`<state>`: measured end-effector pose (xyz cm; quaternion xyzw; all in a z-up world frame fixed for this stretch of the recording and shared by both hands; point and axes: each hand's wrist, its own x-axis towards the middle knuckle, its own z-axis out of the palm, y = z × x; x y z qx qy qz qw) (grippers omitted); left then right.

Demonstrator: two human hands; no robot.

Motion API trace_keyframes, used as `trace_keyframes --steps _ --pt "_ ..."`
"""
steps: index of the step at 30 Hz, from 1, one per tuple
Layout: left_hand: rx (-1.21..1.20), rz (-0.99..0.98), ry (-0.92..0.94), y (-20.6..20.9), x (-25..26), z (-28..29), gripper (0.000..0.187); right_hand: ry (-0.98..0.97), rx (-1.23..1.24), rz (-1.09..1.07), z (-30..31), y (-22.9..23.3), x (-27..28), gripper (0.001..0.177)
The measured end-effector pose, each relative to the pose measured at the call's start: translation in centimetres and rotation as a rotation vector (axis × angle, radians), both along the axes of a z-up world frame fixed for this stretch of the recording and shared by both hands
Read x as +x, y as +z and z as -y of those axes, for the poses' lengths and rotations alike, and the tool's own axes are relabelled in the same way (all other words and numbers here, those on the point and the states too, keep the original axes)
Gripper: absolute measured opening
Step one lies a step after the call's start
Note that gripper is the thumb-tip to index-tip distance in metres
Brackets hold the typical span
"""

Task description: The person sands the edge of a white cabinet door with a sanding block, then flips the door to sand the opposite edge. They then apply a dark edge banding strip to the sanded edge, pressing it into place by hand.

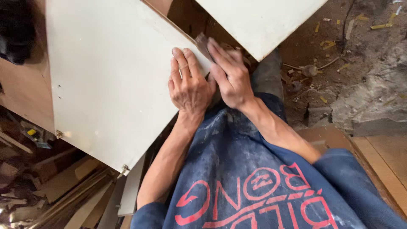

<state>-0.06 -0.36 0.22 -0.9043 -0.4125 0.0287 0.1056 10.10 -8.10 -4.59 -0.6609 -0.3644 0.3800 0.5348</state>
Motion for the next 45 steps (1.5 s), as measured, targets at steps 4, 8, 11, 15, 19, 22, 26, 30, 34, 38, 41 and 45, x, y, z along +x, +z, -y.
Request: trace_keyframes --steps 4,8,11,15,19,22,26,30,34,38,41,45 --pt "0.015 -0.014 0.002 0.1 0.6 -0.8 0.066 -0.013 0.005 -0.001 -1.4 0.2 0.6 0.044" --pt "-0.008 -0.031 -0.011 0.1 0.0 -0.2 0.07 0.015 0.03 -0.278 -1.2 -1.5 0.8 0.047" --pt "-0.018 -0.018 -0.02 0.2 0.0 -0.5 0.074 -0.089 0.066 -0.491 0.2 -2.9 1.2 0.047" --pt "-0.04 -0.058 0.001 0.2 0.1 -0.3 0.077 -0.104 0.062 -0.494 3.4 -3.0 0.8 0.046" --pt "-0.028 -0.064 -0.032 0.1 -0.3 -0.4 0.075 -0.04 0.037 -0.237 3.3 -2.1 0.0 0.046" --pt "-0.025 -0.059 -0.025 0.0 -0.3 -0.4 0.073 -0.025 0.059 -0.073 2.2 -1.5 -0.5 0.044" --pt "-0.034 -0.058 -0.005 0.0 -0.3 0.0 0.072 -0.037 0.025 -0.061 1.9 -1.0 -0.7 0.045" --pt "-0.02 -0.062 0.005 -0.2 0.0 -0.3 0.071 -0.035 0.003 -0.033 1.0 -0.6 -0.2 0.045" --pt "-0.031 -0.039 0.001 0.0 0.0 -0.4 0.07 -0.042 0.003 -0.04 0.4 0.2 0.1 0.045" --pt "-0.023 -0.033 -0.005 -0.2 -0.1 -0.2 0.069 -0.067 0.012 -0.053 0.6 0.3 0.0 0.043" --pt "0.0 -0.027 -0.021 -0.2 -0.3 -0.2 0.067 -0.069 0.01 -0.054 0.8 0.0 -0.6 0.044" --pt "0.008 -0.028 -0.026 -0.3 0.0 -0.5 0.065 -0.074 0.055 -0.028 0.4 -0.3 -0.7 0.046"
